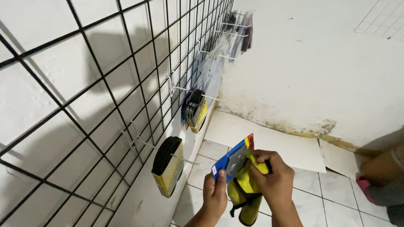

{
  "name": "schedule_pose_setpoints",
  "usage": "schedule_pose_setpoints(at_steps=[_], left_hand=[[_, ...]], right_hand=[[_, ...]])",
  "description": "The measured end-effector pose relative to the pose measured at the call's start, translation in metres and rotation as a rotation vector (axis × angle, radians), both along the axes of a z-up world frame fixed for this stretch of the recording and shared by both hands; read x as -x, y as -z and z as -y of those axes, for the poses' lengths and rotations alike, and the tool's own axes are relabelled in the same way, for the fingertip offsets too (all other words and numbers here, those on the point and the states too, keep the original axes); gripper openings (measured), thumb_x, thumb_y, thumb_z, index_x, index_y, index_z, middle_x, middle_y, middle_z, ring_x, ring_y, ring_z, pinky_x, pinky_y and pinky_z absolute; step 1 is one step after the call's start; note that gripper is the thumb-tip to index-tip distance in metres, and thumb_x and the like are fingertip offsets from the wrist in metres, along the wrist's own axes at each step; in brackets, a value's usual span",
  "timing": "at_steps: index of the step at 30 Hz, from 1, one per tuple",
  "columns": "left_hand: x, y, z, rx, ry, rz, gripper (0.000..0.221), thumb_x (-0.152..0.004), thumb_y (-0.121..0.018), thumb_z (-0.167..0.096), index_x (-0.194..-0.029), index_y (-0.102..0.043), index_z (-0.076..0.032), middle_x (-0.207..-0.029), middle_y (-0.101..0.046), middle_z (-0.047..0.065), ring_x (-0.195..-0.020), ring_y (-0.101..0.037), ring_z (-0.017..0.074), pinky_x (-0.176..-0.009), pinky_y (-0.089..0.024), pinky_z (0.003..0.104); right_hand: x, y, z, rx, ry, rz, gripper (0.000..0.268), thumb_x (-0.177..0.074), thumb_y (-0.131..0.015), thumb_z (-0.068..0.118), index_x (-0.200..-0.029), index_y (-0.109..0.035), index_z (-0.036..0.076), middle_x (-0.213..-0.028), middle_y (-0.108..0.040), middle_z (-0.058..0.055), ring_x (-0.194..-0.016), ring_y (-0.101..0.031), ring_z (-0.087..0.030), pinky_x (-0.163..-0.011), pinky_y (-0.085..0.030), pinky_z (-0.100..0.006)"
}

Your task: The person wipes the front and back of a small packaged item with a yellow cloth, then flips it over to wipe the other side. The person continues to wipe the package thoroughly on all visible sides.

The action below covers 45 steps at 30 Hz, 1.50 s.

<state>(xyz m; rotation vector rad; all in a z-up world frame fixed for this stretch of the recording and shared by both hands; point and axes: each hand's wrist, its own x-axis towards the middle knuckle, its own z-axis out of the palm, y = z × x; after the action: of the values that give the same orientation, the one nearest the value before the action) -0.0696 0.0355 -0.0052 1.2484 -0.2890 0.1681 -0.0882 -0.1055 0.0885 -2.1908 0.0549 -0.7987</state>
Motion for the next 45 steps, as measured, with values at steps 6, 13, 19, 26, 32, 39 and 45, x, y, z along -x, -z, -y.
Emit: schedule_pose_setpoints(at_steps=[6, 13, 19, 26, 32, 39, 45], left_hand=[[-0.003, -0.015, 0.003, 0.048, 0.083, 0.068, 0.035, -0.108, -0.042, -0.022, -0.091, -0.062, 0.0, -0.07, -0.052, -0.001, -0.063, -0.038, 0.009, -0.056, -0.033, 0.031], [-0.009, -0.003, 0.01, -0.032, 0.014, 0.092, 0.036, -0.108, -0.044, -0.024, -0.085, -0.061, -0.003, -0.068, -0.051, -0.001, -0.06, -0.039, 0.01, -0.054, -0.033, 0.031], [-0.015, -0.009, 0.009, 0.048, 0.075, 0.113, 0.036, -0.108, -0.045, -0.023, -0.086, -0.061, -0.001, -0.067, -0.048, -0.001, -0.059, -0.037, 0.0095, -0.054, -0.032, 0.031], [-0.029, -0.019, 0.009, -0.007, 0.062, 0.125, 0.041, -0.108, -0.04, -0.028, -0.099, -0.066, 0.003, -0.078, -0.065, 0.006, -0.064, -0.049, 0.012, -0.059, -0.04, 0.031], [-0.033, -0.012, 0.013, -0.001, 0.1, 0.08, 0.037, -0.109, -0.044, -0.027, -0.08, -0.053, -0.007, -0.067, -0.046, -0.002, -0.06, -0.037, 0.0096, -0.055, -0.031, 0.031], [-0.035, -0.019, 0.012, 0.026, 0.131, 0.095, 0.035, -0.109, -0.045, -0.023, -0.08, -0.054, -0.007, -0.066, -0.043, -0.004, -0.058, -0.035, 0.0083, -0.053, -0.029, 0.031], [-0.04, -0.021, 0.013, -0.026, 0.083, 0.099, 0.036, -0.108, -0.044, -0.024, -0.085, -0.06, -0.002, -0.066, -0.049, -0.001, -0.058, -0.037, 0.0102, -0.054, -0.032, 0.032]], right_hand=[[0.001, -0.004, 0.0, 0.063, -0.084, 0.082, 0.029, -0.061, -0.079, -0.004, -0.08, -0.059, 0.005, -0.098, -0.079, -0.004, -0.077, -0.073, -0.014, -0.066, -0.057, -0.024], [-0.006, -0.002, 0.006, 0.038, -0.022, 0.058, 0.027, -0.067, -0.081, -0.003, -0.086, -0.064, 0.004, -0.098, -0.08, -0.005, -0.074, -0.072, -0.013, -0.065, -0.056, -0.024], [-0.019, -0.01, 0.014, 0.045, 0.041, 0.065, 0.028, -0.07, -0.08, -0.004, -0.094, -0.068, 0.002, -0.1, -0.08, -0.007, -0.074, -0.072, -0.014, -0.066, -0.057, -0.025], [-0.021, -0.009, 0.005, 0.155, -0.031, 0.126, 0.028, -0.062, -0.086, -0.004, -0.086, -0.071, 0.001, -0.099, -0.078, -0.009, -0.087, -0.075, -0.019, -0.073, -0.059, -0.027], [-0.022, -0.011, 0.004, 0.194, -0.061, 0.138, 0.027, -0.064, -0.084, -0.002, -0.087, -0.07, 0.001, -0.099, -0.077, -0.009, -0.084, -0.074, -0.018, -0.072, -0.059, -0.026], [-0.037, -0.007, 0.022, 0.155, -0.048, 0.107, 0.028, -0.065, -0.081, -0.005, -0.091, -0.074, 0.001, -0.104, -0.077, -0.009, -0.086, -0.074, -0.018, -0.073, -0.058, -0.026], [-0.041, -0.007, 0.028, 0.322, -0.093, 0.137, 0.03, -0.06, -0.083, -0.004, -0.088, -0.076, 0.004, -0.102, -0.078, -0.005, -0.093, -0.074, -0.018, -0.076, -0.058, -0.026]])
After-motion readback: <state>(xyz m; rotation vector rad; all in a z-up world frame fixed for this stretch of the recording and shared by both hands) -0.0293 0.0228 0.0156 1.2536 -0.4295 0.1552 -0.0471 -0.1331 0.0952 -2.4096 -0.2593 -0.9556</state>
